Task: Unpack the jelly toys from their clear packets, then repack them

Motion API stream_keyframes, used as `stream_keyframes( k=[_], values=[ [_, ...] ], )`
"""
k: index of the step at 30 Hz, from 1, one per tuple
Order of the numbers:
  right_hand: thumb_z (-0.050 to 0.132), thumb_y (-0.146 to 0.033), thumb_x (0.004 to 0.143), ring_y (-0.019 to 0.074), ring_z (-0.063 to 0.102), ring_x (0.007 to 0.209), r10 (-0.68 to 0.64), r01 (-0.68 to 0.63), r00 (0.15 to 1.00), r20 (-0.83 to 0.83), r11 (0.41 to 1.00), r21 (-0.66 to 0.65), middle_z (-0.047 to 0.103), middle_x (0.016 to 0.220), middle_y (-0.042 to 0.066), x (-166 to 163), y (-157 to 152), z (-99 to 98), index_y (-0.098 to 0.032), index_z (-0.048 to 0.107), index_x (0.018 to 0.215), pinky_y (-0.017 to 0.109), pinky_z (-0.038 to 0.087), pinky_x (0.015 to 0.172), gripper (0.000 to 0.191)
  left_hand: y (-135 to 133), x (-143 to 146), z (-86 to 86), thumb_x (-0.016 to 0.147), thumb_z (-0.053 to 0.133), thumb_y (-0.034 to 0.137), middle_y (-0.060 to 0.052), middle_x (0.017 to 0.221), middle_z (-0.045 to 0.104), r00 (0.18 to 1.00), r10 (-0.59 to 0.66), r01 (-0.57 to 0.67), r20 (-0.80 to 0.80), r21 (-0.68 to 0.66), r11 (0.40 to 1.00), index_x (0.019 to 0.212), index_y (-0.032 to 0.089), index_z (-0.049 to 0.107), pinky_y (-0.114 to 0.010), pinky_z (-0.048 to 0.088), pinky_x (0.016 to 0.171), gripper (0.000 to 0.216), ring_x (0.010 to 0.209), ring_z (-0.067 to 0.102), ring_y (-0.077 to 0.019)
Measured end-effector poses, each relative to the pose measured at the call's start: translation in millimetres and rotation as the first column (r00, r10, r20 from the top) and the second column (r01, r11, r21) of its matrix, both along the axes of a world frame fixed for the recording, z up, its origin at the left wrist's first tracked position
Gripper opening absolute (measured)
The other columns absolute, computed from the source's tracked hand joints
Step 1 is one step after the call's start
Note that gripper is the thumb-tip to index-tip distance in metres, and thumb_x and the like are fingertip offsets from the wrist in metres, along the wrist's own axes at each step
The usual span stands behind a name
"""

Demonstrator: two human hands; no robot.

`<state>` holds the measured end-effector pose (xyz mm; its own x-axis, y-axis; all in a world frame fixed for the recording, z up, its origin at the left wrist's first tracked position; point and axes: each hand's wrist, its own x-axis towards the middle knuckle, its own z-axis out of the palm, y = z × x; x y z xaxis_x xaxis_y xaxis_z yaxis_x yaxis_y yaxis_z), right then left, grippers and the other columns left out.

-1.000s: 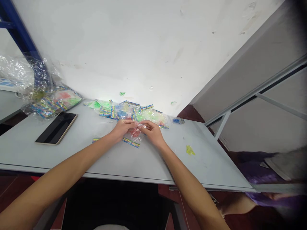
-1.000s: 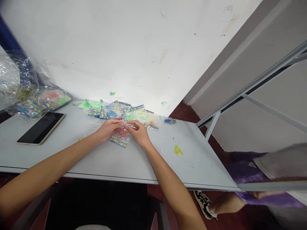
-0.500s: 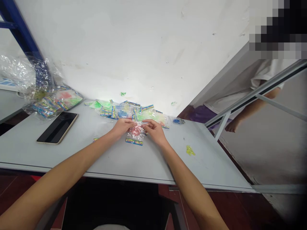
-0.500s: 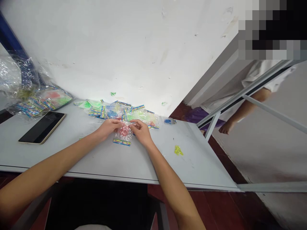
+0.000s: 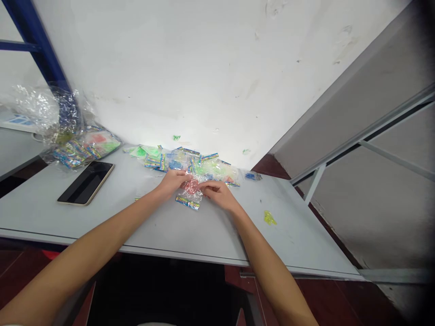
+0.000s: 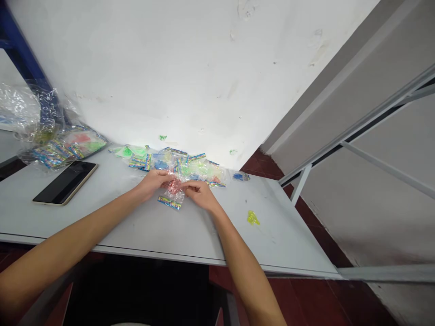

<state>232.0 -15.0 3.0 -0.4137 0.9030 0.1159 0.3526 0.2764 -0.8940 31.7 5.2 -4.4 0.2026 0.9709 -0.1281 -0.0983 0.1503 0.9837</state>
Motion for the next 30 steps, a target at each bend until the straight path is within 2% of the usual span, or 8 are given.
stream_keyframes(
  k=[3, 7, 9, 12, 20, 26, 28, 30],
  values=[
    [0.055, -0.027, 0.078, 0.0138, 0.054, 0.06, -0.098, 0.098, 0.995, 0.004, 0.995, -0.033, 0.065, 0.065, 0.001, 2.6, 6.2, -5.0, -0.021, 0.076, 0.081, 0.027, 0.044, 0.059, 0.023, 2.0, -2.9, 4.6, 0.073, 0.069, 0.044, -0.006, 0.069, 0.065, 0.993, 0.078, -0.069, -0.084, 0.111, 0.991, 0.062, 0.016, 0.066, -0.029, 0.045, 0.067, 0.03, 0.07, 0.059, -0.0177],
    [0.06, -0.031, 0.075, 0.0145, 0.062, 0.07, -0.292, 0.285, 0.947, -0.13, 0.956, -0.069, 0.072, 0.095, 0.005, 13.9, 19.9, -14.2, -0.023, 0.068, 0.117, 0.029, 0.05, 0.066, 0.044, 11.0, -21.8, 17.1, 0.078, 0.063, 0.041, -0.005, 0.077, 0.07, 0.942, 0.254, -0.173, -0.22, 0.331, 0.928, 0.088, 0.018, 0.071, -0.028, 0.044, 0.068, 0.027, 0.072, 0.061, -0.0182],
    [0.062, -0.032, 0.073, 0.0139, 0.063, 0.072, -0.339, 0.334, 0.935, -0.099, 0.94, -0.062, 0.069, 0.109, 0.006, 21.2, 25.0, -18.8, -0.027, 0.055, 0.134, 0.029, 0.051, 0.066, 0.061, 15.0, -38.6, 24.7, 0.08, 0.061, 0.039, -0.003, 0.073, 0.068, 0.883, 0.336, -0.17, -0.329, 0.445, 0.879, 0.1, 0.019, 0.07, -0.028, 0.042, 0.066, 0.03, 0.068, 0.06, -0.0178],
    [0.06, -0.032, 0.075, 0.0126, 0.059, 0.063, -0.44, 0.435, 0.897, 0.035, 0.895, 0.095, 0.07, 0.096, 0.003, 29.0, 28.0, -22.4, -0.025, 0.056, 0.131, 0.029, 0.049, 0.064, 0.056, 12.6, -67.8, 29.9, 0.081, 0.058, 0.041, -0.002, 0.066, 0.064, 0.739, 0.453, -0.163, -0.498, 0.52, 0.839, 0.089, 0.019, 0.071, -0.028, 0.039, 0.065, 0.026, 0.064, 0.057, -0.0183],
    [0.053, -0.025, 0.08, 0.0181, 0.06, 0.071, -0.404, 0.321, 0.889, 0.217, 0.886, 0.336, 0.072, 0.086, 0.006, 23.6, 23.1, -14.4, -0.019, 0.073, 0.099, 0.033, 0.044, 0.072, 0.029, -44.0, -124.5, -15.7, 0.085, 0.052, 0.048, -0.011, 0.087, 0.064, 0.285, 0.597, -0.061, -0.75, 0.607, 0.792, 0.108, 0.017, 0.068, -0.039, 0.043, 0.083, 0.041, 0.089, 0.059, -0.0299],
    [0.052, -0.023, 0.08, 0.0194, 0.06, 0.072, -0.43, 0.319, 0.877, 0.215, 0.854, 0.41, 0.073, 0.087, 0.006, 23.6, 15.7, -1.6, -0.021, 0.075, 0.083, 0.032, 0.043, 0.073, 0.023, -56.5, -126.6, -28.6, 0.085, 0.053, 0.057, -0.017, 0.105, 0.061, 0.235, 0.594, 0.004, -0.769, 0.612, 0.791, 0.113, 0.015, 0.066, -0.046, 0.043, 0.095, 0.052, 0.104, 0.056, -0.0337],
    [0.051, -0.022, 0.081, 0.02, 0.061, 0.072, -0.495, 0.369, 0.836, 0.236, 0.826, 0.426, 0.073, 0.082, 0.005, 28.8, 13.5, 6.7, -0.02, 0.074, 0.077, 0.031, 0.043, 0.072, 0.024, -60.6, -118.5, -25.5, 0.087, 0.053, 0.051, -0.018, 0.105, 0.061, 0.246, 0.684, 0.026, -0.687, 0.71, 0.704, 0.119, 0.012, 0.061, -0.048, 0.043, 0.095, 0.051, 0.106, 0.055, -0.0345],
    [0.048, -0.023, 0.083, 0.0204, 0.062, 0.074, -0.597, 0.455, 0.763, 0.247, 0.767, 0.452, 0.073, 0.079, 0.005, 39.7, 13.8, 15.4, -0.02, 0.073, 0.075, 0.03, 0.043, 0.072, 0.027, -69.3, -101.3, -23.7, 0.09, 0.052, 0.038, -0.016, 0.108, 0.061, 0.275, 0.8, 0.087, -0.533, 0.843, 0.531, 0.12, 0.015, 0.059, -0.049, 0.042, 0.098, 0.038, 0.108, 0.055, -0.0329]
  ],
)
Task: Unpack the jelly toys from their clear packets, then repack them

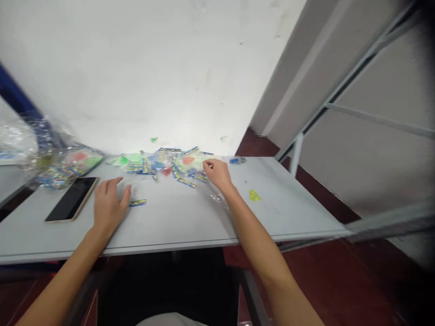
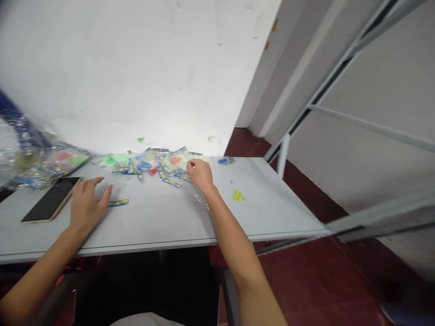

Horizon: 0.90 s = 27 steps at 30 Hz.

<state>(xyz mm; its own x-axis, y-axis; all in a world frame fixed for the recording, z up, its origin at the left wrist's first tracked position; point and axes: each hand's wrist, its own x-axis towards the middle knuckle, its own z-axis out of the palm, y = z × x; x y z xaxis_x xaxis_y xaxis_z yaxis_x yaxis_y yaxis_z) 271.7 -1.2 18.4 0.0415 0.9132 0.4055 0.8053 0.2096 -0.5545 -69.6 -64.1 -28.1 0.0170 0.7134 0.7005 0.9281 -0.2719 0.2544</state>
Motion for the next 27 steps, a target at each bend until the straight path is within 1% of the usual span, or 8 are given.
stream_keyframes(
  k=[3, 5, 7, 10, 14, 18, 22, 27],
  values=[
    [0.046, -0.025, 0.086, 0.0208, 0.065, 0.085, -0.211, 0.211, 0.977, 0.033, 0.977, -0.011, 0.074, 0.087, 0.006, 30.8, 0.9, 13.1, -0.019, 0.074, 0.083, 0.028, 0.044, 0.078, 0.029, -23.3, 50.3, -1.1, 0.088, 0.055, 0.019, -0.013, 0.104, 0.064, 0.893, -0.419, 0.439, -0.162, 0.117, 0.891, 0.11, 0.018, 0.062, -0.044, 0.046, 0.092, 0.023, 0.1, 0.059, -0.0275],
    [0.047, -0.027, 0.086, 0.0218, 0.065, 0.094, -0.318, 0.324, 0.945, 0.072, 0.941, -0.093, 0.074, 0.097, 0.008, 59.9, -2.5, 21.5, -0.017, 0.074, 0.091, 0.028, 0.044, 0.08, 0.029, -39.8, 96.3, -2.3, 0.089, 0.053, 0.016, -0.012, 0.107, 0.064, 0.709, -0.663, 0.686, -0.239, 0.018, 0.727, 0.107, 0.019, 0.062, -0.041, 0.047, 0.093, 0.02, 0.101, 0.058, -0.0251],
    [0.053, -0.028, 0.083, 0.0232, 0.064, 0.098, -0.317, 0.35, 0.936, 0.152, 0.881, -0.318, 0.073, 0.103, 0.01, 92.0, -11.1, 29.3, -0.017, 0.074, 0.097, 0.029, 0.046, 0.08, 0.027, -48.5, 142.3, -1.7, 0.092, 0.05, 0.019, -0.012, 0.113, 0.062, 0.608, -0.763, 0.762, -0.219, -0.108, 0.638, 0.111, 0.017, 0.061, -0.039, 0.048, 0.092, 0.022, 0.101, 0.057, -0.0241],
    [0.067, -0.022, 0.071, 0.0215, 0.066, 0.078, -0.254, 0.308, 0.951, 0.175, 0.79, -0.53, 0.073, 0.082, 0.009, 134.1, -31.3, 38.2, -0.017, 0.075, 0.085, 0.03, 0.049, 0.07, 0.017, -40.4, 193.6, 2.0, 0.095, 0.046, 0.029, -0.014, 0.111, 0.06, 0.68, -0.726, 0.698, -0.101, -0.213, 0.684, 0.115, 0.014, 0.061, -0.041, 0.048, 0.092, 0.029, 0.101, 0.055, -0.0262],
    [0.076, -0.017, 0.06, 0.0192, 0.063, 0.065, -0.205, 0.258, 0.965, 0.161, 0.666, -0.7, 0.069, 0.067, 0.007, 160.5, -56.4, 37.8, -0.016, 0.073, 0.07, 0.029, 0.05, 0.062, 0.01, -8.0, 221.3, 1.1, 0.089, 0.055, 0.048, -0.016, 0.103, 0.06, 0.778, -0.628, 0.594, 0.003, -0.328, 0.734, 0.111, 0.012, 0.065, -0.047, 0.046, 0.09, 0.043, 0.099, 0.053, -0.0306],
    [0.075, -0.021, 0.061, 0.0155, 0.061, 0.064, -0.21, 0.216, 0.972, 0.101, 0.653, -0.726, 0.067, 0.065, 0.004, 161.7, -64.9, 23.5, -0.016, 0.072, 0.068, 0.025, 0.049, 0.059, 0.009, 13.5, 225.3, -6.9, 0.073, 0.075, 0.04, -0.01, 0.096, 0.062, 0.749, -0.633, 0.644, 0.196, -0.44, 0.626, 0.089, 0.018, 0.071, -0.044, 0.044, 0.092, 0.027, 0.098, 0.054, -0.0283],
    [0.07, -0.02, 0.061, 0.0137, 0.059, 0.064, -0.214, 0.192, 0.975, 0.059, 0.678, -0.709, 0.067, 0.066, 0.003, 158.3, -63.7, 11.4, -0.016, 0.07, 0.067, 0.023, 0.047, 0.057, 0.007, 20.1, 219.2, -3.1, 0.071, 0.072, 0.024, -0.005, 0.082, 0.064, 0.711, -0.519, 0.702, 0.474, -0.506, 0.501, 0.068, 0.019, 0.065, -0.037, 0.045, 0.082, 0.009, 0.087, 0.059, -0.0223],
    [0.064, -0.023, 0.063, 0.0129, 0.053, 0.06, -0.216, 0.224, 0.972, 0.097, 0.708, -0.67, 0.062, 0.063, 0.002, 156.9, -67.7, 12.4, -0.016, 0.064, 0.065, 0.025, 0.041, 0.055, 0.007, 32.7, 194.4, 21.5, 0.066, 0.072, 0.025, -0.001, 0.071, 0.066, 0.483, -0.289, 0.867, 0.826, -0.405, 0.292, 0.07, 0.018, 0.06, -0.027, 0.044, 0.061, 0.015, 0.066, 0.06, -0.0153]
  ],
)
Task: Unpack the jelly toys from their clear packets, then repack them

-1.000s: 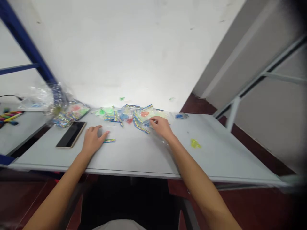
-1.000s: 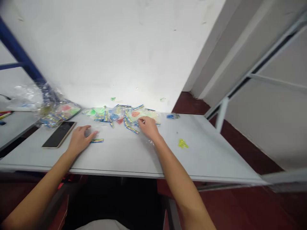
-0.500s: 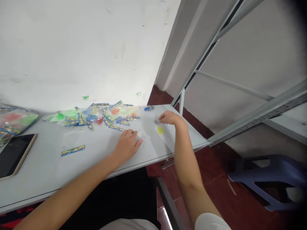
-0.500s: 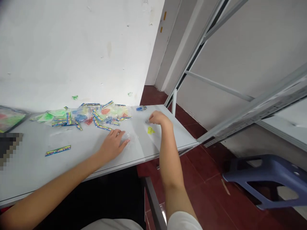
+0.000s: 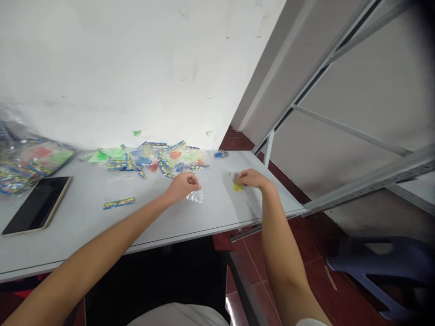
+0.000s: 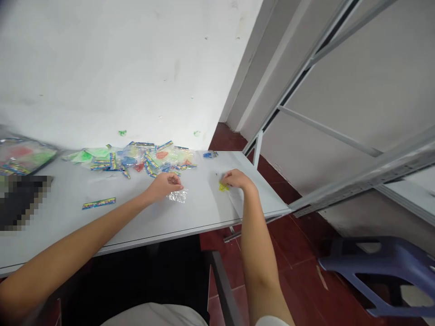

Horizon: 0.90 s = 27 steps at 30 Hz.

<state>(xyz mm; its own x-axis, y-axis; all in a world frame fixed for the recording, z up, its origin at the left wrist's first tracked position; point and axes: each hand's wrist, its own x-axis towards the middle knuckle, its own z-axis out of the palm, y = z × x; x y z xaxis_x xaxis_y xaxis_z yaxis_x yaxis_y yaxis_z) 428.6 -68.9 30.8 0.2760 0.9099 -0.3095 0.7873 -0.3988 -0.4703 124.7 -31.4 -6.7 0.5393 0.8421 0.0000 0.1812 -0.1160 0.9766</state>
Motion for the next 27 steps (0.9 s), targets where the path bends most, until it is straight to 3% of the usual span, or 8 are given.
stream_keyframes(
  k=[6, 10, 14, 16, 20, 24, 27],
  values=[
    [0.062, -0.031, 0.067, 0.0155, 0.055, 0.068, 0.081, -0.082, 0.996, 0.021, 0.995, 0.051, 0.065, 0.073, 0.003, -6.1, -12.6, 11.1, -0.019, 0.06, 0.068, 0.026, 0.04, 0.059, 0.012, 32.5, -46.7, 24.1, 0.061, 0.075, 0.024, -0.002, 0.065, 0.065, 0.951, 0.267, -0.247, 0.158, -0.14, 0.959, 0.073, 0.015, 0.068, -0.026, 0.043, 0.06, 0.016, 0.062, 0.057, -0.0129],
    [0.063, -0.035, 0.068, 0.0175, 0.058, 0.073, 0.136, -0.135, 0.991, -0.002, 0.986, 0.1, 0.067, 0.077, 0.003, -20.8, -16.8, 19.3, -0.02, 0.062, 0.072, 0.028, 0.043, 0.065, 0.016, 49.4, -71.5, 19.6, 0.059, 0.077, 0.029, 0.0, 0.063, 0.06, 0.878, 0.409, -0.362, 0.25, -0.213, 0.907, 0.069, 0.015, 0.068, -0.025, 0.037, 0.058, 0.02, 0.058, 0.049, -0.0093],
    [0.067, -0.04, 0.071, 0.019, 0.062, 0.078, 0.246, -0.229, 0.947, -0.204, 0.968, 0.105, 0.068, 0.079, 0.005, -60.3, -3.5, 34.2, -0.019, 0.063, 0.077, 0.03, 0.047, 0.075, 0.022, 58.9, -82.6, 10.5, 0.062, 0.076, 0.031, 0.004, 0.055, 0.049, 0.817, 0.47, -0.416, 0.334, -0.222, 0.882, 0.064, 0.015, 0.065, -0.024, 0.029, 0.052, 0.02, 0.052, 0.039, -0.0071],
    [0.07, -0.042, 0.072, 0.0186, 0.063, 0.078, 0.337, -0.313, 0.884, -0.323, 0.941, 0.127, 0.069, 0.077, 0.004, -90.8, 11.7, 40.3, -0.02, 0.064, 0.079, 0.031, 0.047, 0.079, 0.024, 62.2, -84.6, 8.6, 0.062, 0.076, 0.031, 0.004, 0.054, 0.047, 0.806, 0.469, -0.402, 0.361, -0.248, 0.881, 0.061, 0.015, 0.062, -0.024, 0.028, 0.051, 0.021, 0.051, 0.038, -0.0069],
    [0.076, -0.04, 0.069, 0.0161, 0.063, 0.075, 0.488, -0.392, 0.635, -0.599, 0.872, 0.294, 0.067, 0.077, 0.002, -155.9, 51.5, 38.6, -0.019, 0.066, 0.079, 0.032, 0.05, 0.078, 0.025, 65.6, -87.4, 9.6, 0.064, 0.074, 0.028, -0.001, 0.065, 0.06, 0.77, 0.513, -0.378, 0.38, -0.377, 0.846, 0.071, 0.013, 0.069, -0.023, 0.036, 0.054, 0.017, 0.056, 0.05, -0.0092],
    [0.079, -0.038, 0.066, 0.0132, 0.06, 0.07, 0.503, -0.26, 0.451, -0.737, 0.864, 0.43, 0.064, 0.075, -0.001, -205.4, 79.0, 19.6, -0.021, 0.065, 0.075, 0.031, 0.052, 0.072, 0.024, 67.1, -89.6, 7.2, 0.071, 0.07, 0.032, -0.008, 0.089, 0.072, 0.747, 0.533, -0.355, 0.397, -0.44, 0.825, 0.086, 0.014, 0.073, -0.027, 0.048, 0.067, 0.023, 0.074, 0.065, -0.0157],
    [0.077, -0.041, 0.068, 0.0124, 0.059, 0.066, 0.497, -0.102, 0.448, -0.743, 0.854, 0.51, 0.064, 0.073, -0.003, -225.2, 81.3, 1.3, -0.023, 0.066, 0.078, 0.029, 0.052, 0.068, 0.024, 69.0, -89.3, 1.9, 0.075, 0.069, 0.034, -0.009, 0.094, 0.074, 0.731, 0.534, -0.336, 0.424, -0.458, 0.823, 0.089, 0.015, 0.073, -0.029, 0.05, 0.074, 0.024, 0.08, 0.068, -0.0177]
  ],
)
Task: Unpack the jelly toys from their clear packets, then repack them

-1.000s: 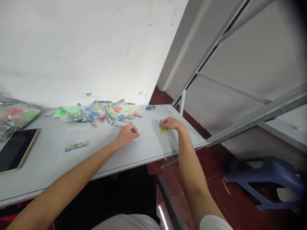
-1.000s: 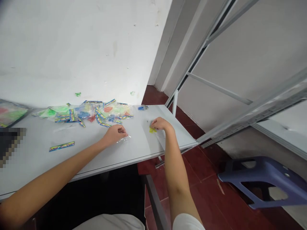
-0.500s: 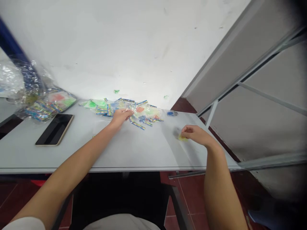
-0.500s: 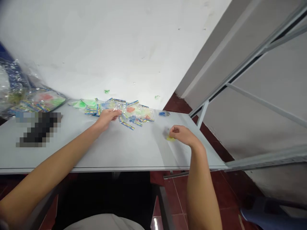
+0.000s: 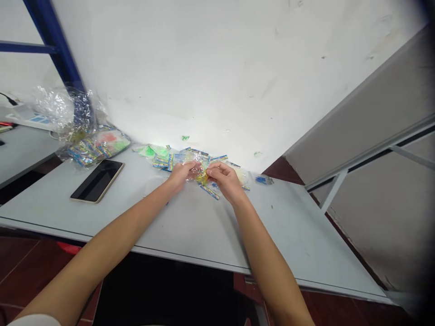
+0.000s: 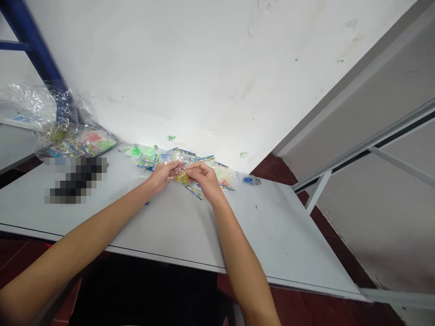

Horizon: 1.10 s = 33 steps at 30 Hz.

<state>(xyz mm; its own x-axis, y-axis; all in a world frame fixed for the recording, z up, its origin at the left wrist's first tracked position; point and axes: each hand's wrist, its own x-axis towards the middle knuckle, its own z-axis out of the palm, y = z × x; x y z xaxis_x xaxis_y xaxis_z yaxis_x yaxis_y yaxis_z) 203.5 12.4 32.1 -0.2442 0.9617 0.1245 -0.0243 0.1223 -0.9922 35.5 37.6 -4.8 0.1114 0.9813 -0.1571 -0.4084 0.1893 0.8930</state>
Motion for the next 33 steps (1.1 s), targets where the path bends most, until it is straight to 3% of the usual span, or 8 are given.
stream_keyframes(
  k=[5, 11, 18, 24, 28, 33],
  values=[
    [0.077, -0.041, 0.069, 0.013, 0.06, 0.068, -0.081, 0.08, 0.996, 0.044, 0.997, 0.021, 0.065, 0.075, -0.001, 1.8, -7.8, -16.5, -0.022, 0.068, 0.078, 0.027, 0.052, 0.065, 0.023, -0.8, 2.3, -3.2, 0.073, 0.068, 0.026, -0.011, 0.09, 0.074, 0.999, -0.04, 0.041, 0.024, -0.045, 0.998, 0.083, 0.013, 0.072, -0.029, 0.053, 0.076, 0.017, 0.078, 0.069, -0.0177],
    [0.083, -0.034, 0.063, 0.0147, 0.065, 0.083, -0.179, 0.179, 0.984, 0.003, 0.984, 0.007, 0.072, 0.1, 0.004, 15.9, -5.3, -11.2, -0.019, 0.07, 0.078, 0.028, 0.053, 0.074, 0.025, -5.5, 5.5, 0.8, 0.072, 0.058, 0.02, -0.013, 0.09, 0.075, 0.998, -0.04, 0.046, 0.051, -0.121, 0.992, 0.083, 0.011, 0.071, -0.029, 0.056, 0.075, 0.019, 0.076, 0.07, -0.019],
    [0.081, -0.035, 0.063, 0.0159, 0.067, 0.082, -0.244, 0.244, 0.97, 0.02, 0.97, -0.009, 0.075, 0.091, 0.004, 22.6, -2.5, -9.8, -0.021, 0.073, 0.089, 0.029, 0.055, 0.076, 0.031, -10.5, 11.8, 1.9, 0.077, 0.054, 0.03, -0.015, 0.102, 0.075, 0.997, -0.067, 0.065, -0.03, -0.064, 0.996, 0.088, 0.012, 0.071, -0.028, 0.054, 0.069, 0.027, 0.082, 0.071, -0.0213],
    [0.076, -0.037, 0.067, 0.0163, 0.067, 0.081, -0.366, 0.364, 0.93, 0.044, 0.931, 0.038, 0.074, 0.087, 0.003, 24.2, -1.8, -8.0, -0.021, 0.071, 0.086, 0.029, 0.054, 0.073, 0.025, -15.8, 10.5, 3.7, 0.075, 0.066, 0.039, -0.012, 0.114, 0.072, 0.985, -0.011, 0.008, -0.171, -0.02, 1.0, 0.096, 0.016, 0.073, -0.019, 0.038, 0.045, 0.032, 0.08, 0.067, -0.017],
    [0.073, -0.039, 0.068, 0.0168, 0.067, 0.08, -0.4, 0.394, 0.914, 0.073, 0.916, 0.08, 0.073, 0.083, 0.002, 23.6, -2.2, -8.2, -0.021, 0.069, 0.084, 0.03, 0.054, 0.073, 0.025, -14.6, 9.0, 1.8, 0.073, 0.071, 0.035, -0.014, 0.114, 0.071, 0.993, 0.003, -0.007, -0.118, -0.033, 0.999, 0.094, 0.014, 0.073, -0.018, 0.027, 0.038, 0.03, 0.085, 0.07, -0.0197],
    [0.073, -0.04, 0.069, 0.0172, 0.065, 0.076, -0.419, 0.406, 0.9, 0.121, 0.906, 0.12, 0.074, 0.084, 0.004, 22.5, -6.1, -7.9, -0.02, 0.071, 0.083, 0.028, 0.051, 0.064, 0.024, -11.3, 10.0, -3.5, 0.074, 0.075, 0.028, -0.016, 0.111, 0.071, 1.0, -0.001, 0.0, -0.025, -0.053, 0.999, 0.094, 0.011, 0.071, -0.018, 0.033, 0.037, 0.026, 0.084, 0.073, -0.0231]
  ],
)
